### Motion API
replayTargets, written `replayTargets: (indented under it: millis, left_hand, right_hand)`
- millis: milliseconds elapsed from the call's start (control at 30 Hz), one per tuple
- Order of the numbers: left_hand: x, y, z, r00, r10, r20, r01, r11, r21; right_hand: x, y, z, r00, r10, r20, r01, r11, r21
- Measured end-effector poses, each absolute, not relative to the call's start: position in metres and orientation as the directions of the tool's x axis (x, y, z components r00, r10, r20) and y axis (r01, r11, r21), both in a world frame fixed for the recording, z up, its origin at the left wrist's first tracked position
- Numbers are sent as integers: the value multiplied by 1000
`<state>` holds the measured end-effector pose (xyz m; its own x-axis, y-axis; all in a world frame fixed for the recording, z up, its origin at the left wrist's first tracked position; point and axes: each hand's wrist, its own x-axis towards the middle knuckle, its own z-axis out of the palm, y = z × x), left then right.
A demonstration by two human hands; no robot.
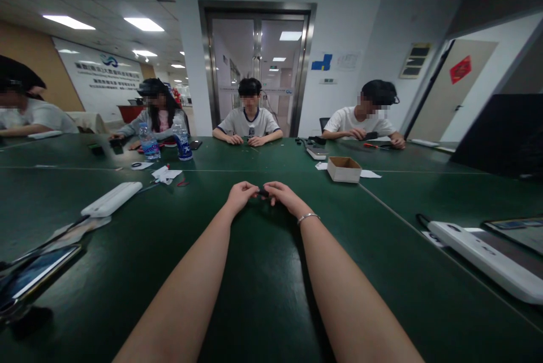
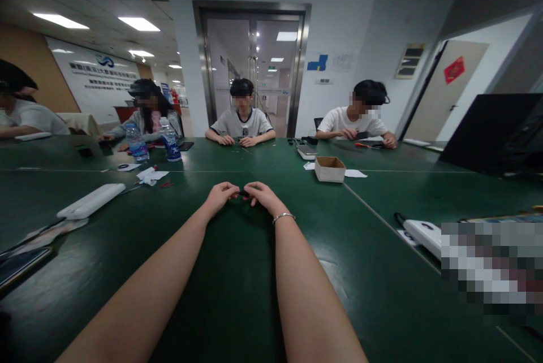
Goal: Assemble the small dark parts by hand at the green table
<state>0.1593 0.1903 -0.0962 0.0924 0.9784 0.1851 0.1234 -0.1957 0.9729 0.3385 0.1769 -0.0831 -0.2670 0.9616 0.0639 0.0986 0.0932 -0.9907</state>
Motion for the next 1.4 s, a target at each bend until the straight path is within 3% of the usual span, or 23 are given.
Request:
replayTargets:
  millis: [367, 567, 733, 1233, 1400]
  left_hand:
    - [159, 188, -95, 92, 979, 181, 115, -191, 975]
    - [157, 194, -101, 83, 972, 219, 152, -230, 961]
    - [158, 194, -101, 72, 975, 212, 153, -221, 963]
    - [160, 190, -96, 49, 984, 171, 119, -176, 977]
    - [161, 190, -94, 47, 984, 173, 116, -177, 977]
  right_hand:
    - [337, 178, -83, -286, 958, 36, 144, 80, -986]
    - [339, 180, -85, -270, 960, 82, 85, 108, -990]
    - [337, 178, -83, -291, 956, 30, 170, 83, -982]
    - [341, 181, -87, -306, 949, 77, 106, 114, -988]
    - [339, 180, -85, -306, 952, 29, 196, 93, -976]
